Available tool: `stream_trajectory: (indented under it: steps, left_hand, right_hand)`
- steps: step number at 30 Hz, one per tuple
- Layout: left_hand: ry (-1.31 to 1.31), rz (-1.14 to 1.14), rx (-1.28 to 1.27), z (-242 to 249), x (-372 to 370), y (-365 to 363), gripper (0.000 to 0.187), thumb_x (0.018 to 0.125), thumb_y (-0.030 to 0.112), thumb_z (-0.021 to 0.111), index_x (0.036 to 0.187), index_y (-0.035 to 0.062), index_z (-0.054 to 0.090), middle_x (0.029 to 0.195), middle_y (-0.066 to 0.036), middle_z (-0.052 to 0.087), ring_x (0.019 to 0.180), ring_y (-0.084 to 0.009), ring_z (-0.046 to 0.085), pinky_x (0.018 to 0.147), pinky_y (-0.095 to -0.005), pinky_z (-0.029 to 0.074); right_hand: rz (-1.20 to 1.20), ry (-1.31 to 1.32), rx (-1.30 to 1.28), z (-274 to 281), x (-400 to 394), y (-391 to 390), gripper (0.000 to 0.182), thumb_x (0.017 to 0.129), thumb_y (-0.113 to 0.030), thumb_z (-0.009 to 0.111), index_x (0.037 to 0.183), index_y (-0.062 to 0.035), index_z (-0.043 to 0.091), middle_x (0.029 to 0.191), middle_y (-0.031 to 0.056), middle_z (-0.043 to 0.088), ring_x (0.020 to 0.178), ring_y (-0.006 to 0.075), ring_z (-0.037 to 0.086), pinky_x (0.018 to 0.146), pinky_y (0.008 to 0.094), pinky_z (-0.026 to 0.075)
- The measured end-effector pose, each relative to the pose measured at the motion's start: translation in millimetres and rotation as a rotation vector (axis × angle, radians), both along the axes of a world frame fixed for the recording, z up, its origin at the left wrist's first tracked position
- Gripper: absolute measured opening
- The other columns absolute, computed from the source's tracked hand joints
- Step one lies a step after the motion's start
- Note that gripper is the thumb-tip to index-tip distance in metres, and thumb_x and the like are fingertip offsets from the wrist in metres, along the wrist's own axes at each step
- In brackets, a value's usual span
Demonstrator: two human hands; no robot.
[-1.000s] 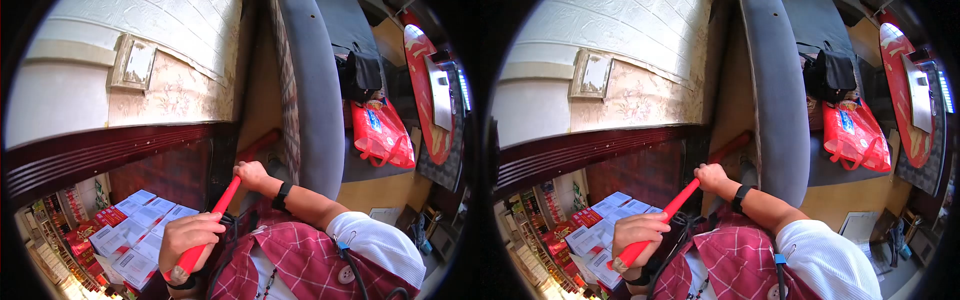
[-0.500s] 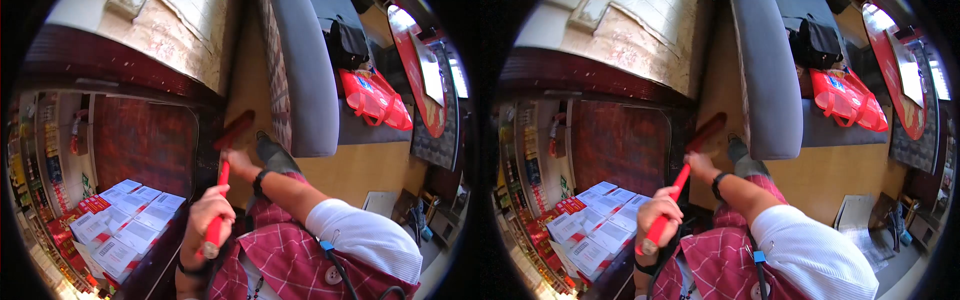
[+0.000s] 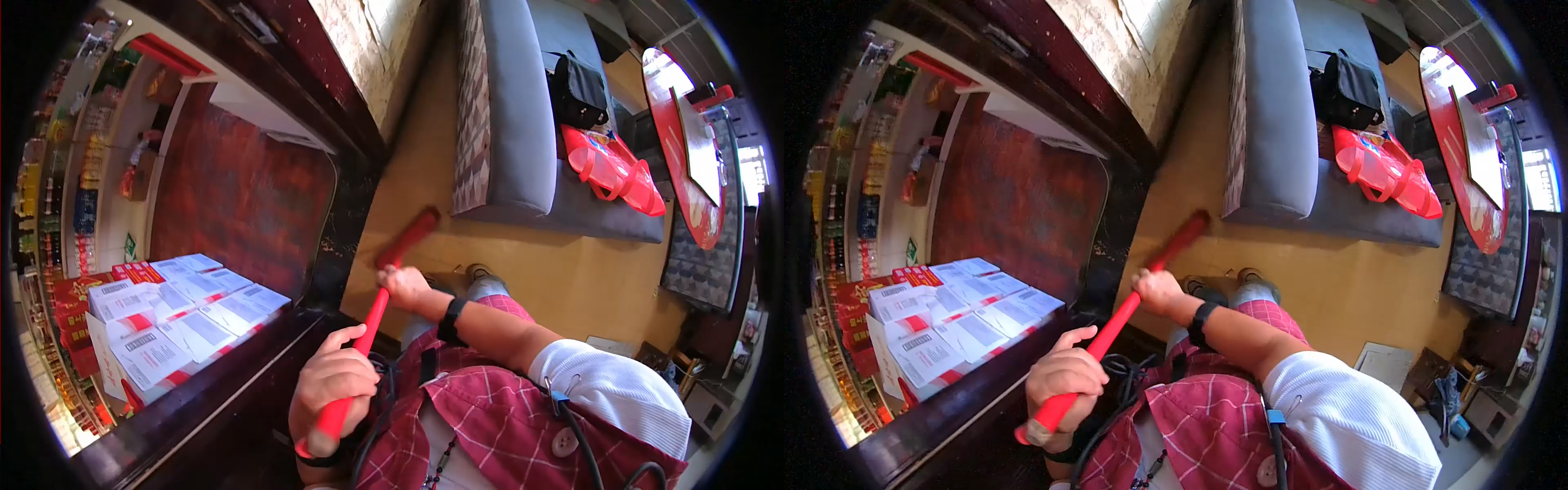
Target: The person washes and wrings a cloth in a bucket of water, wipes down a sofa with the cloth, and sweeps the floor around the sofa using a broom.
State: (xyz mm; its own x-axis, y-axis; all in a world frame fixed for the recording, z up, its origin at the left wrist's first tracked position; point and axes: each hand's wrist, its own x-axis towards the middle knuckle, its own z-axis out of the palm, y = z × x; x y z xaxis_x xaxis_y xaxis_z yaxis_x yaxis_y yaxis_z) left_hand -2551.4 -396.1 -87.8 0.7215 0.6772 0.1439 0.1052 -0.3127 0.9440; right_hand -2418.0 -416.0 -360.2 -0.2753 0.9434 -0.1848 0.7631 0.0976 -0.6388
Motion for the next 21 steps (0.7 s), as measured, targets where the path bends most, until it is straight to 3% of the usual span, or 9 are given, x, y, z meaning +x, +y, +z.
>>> stream_trajectory:
  steps: [1,4,7,8,11,12,15,21]
  left_hand:
    - [0.039,-0.013,0.105,-3.9,3.1,-7.2,0.017,0.059,-0.009,0.058,0.065,0.0052,0.052,0.063,-0.006,0.057,0.062,-0.0220,0.061,0.091,-0.0538,0.044]
    - [0.090,-0.113,0.099,-28.8,13.0,-11.0,0.015,0.060,-0.003,0.061,0.067,0.0058,0.052,0.068,-0.005,0.055,0.073,-0.0234,0.061,0.096,-0.0556,0.039]
    - [0.051,-0.198,0.082,-82.3,32.2,-3.9,0.014,0.062,0.004,0.061,0.066,0.0074,0.048,0.067,-0.004,0.052,0.071,-0.0237,0.059,0.098,-0.0557,0.038]
    - [0.021,-0.230,0.005,-87.7,43.6,-4.1,0.015,0.063,0.010,0.061,0.065,0.0084,0.047,0.064,-0.003,0.049,0.068,-0.0242,0.056,0.101,-0.0559,0.034]
    - [0.019,-0.346,-0.037,-94.5,72.9,-19.6,0.016,0.064,0.008,0.064,0.064,0.0087,0.049,0.066,-0.004,0.053,0.065,-0.0234,0.057,0.101,-0.0566,0.033]
    - [0.016,-0.417,-0.076,-96.7,84.5,-37.5,0.017,0.068,0.015,0.063,0.064,0.0090,0.048,0.064,-0.003,0.049,0.062,-0.0236,0.054,0.103,-0.0583,0.030]
    - [0.048,-0.446,-0.075,-75.3,119.2,-88.5,0.023,0.071,0.022,0.062,0.063,0.0075,0.046,0.061,-0.002,0.043,0.061,-0.0224,0.053,0.104,-0.0611,0.026]
    - [0.146,-0.392,-0.058,-5.2,171.3,-123.4,0.015,0.067,0.010,0.060,0.061,0.0062,0.047,0.062,-0.004,0.051,0.059,-0.0227,0.056,0.105,-0.0611,0.025]
  right_hand:
    - [-0.042,-0.007,0.062,-8.6,2.3,7.7,0.018,0.076,-0.023,0.060,0.088,-0.0108,0.055,0.086,0.0141,0.058,0.067,0.0316,0.063,0.057,0.0422,0.052]
    - [-0.230,0.084,0.135,-47.5,10.3,39.4,0.011,0.077,-0.021,0.058,0.083,-0.0120,0.058,0.079,0.0133,0.062,0.075,0.0335,0.063,0.062,0.0444,0.051]
    - [-0.279,0.120,0.067,-67.0,35.6,57.6,0.015,0.076,-0.018,0.059,0.089,-0.0109,0.060,0.093,0.0127,0.063,0.084,0.0349,0.062,0.070,0.0450,0.051]
    - [-0.305,0.146,0.075,-75.4,42.6,51.1,0.015,0.076,-0.017,0.060,0.089,-0.0104,0.060,0.094,0.0131,0.062,0.084,0.0354,0.062,0.070,0.0452,0.050]
    - [-0.293,0.166,0.005,-84.0,64.0,5.0,0.016,0.077,-0.020,0.059,0.090,-0.0109,0.060,0.097,0.0139,0.061,0.084,0.0354,0.062,0.070,0.0451,0.051]
    - [-0.270,0.150,-0.050,-79.6,74.3,-17.6,0.016,0.079,-0.023,0.058,0.091,-0.0118,0.059,0.098,0.0144,0.061,0.084,0.0349,0.062,0.069,0.0447,0.051]
    - [-0.122,0.109,-0.178,-60.2,108.2,-77.0,0.017,0.080,-0.026,0.057,0.091,-0.0126,0.059,0.101,0.0141,0.060,0.084,0.0344,0.063,0.069,0.0445,0.052]
    - [0.142,0.152,-0.132,-29.6,152.9,-148.0,0.023,0.081,-0.031,0.056,0.086,-0.0093,0.057,0.088,0.0174,0.062,0.076,0.0343,0.064,0.065,0.0453,0.052]
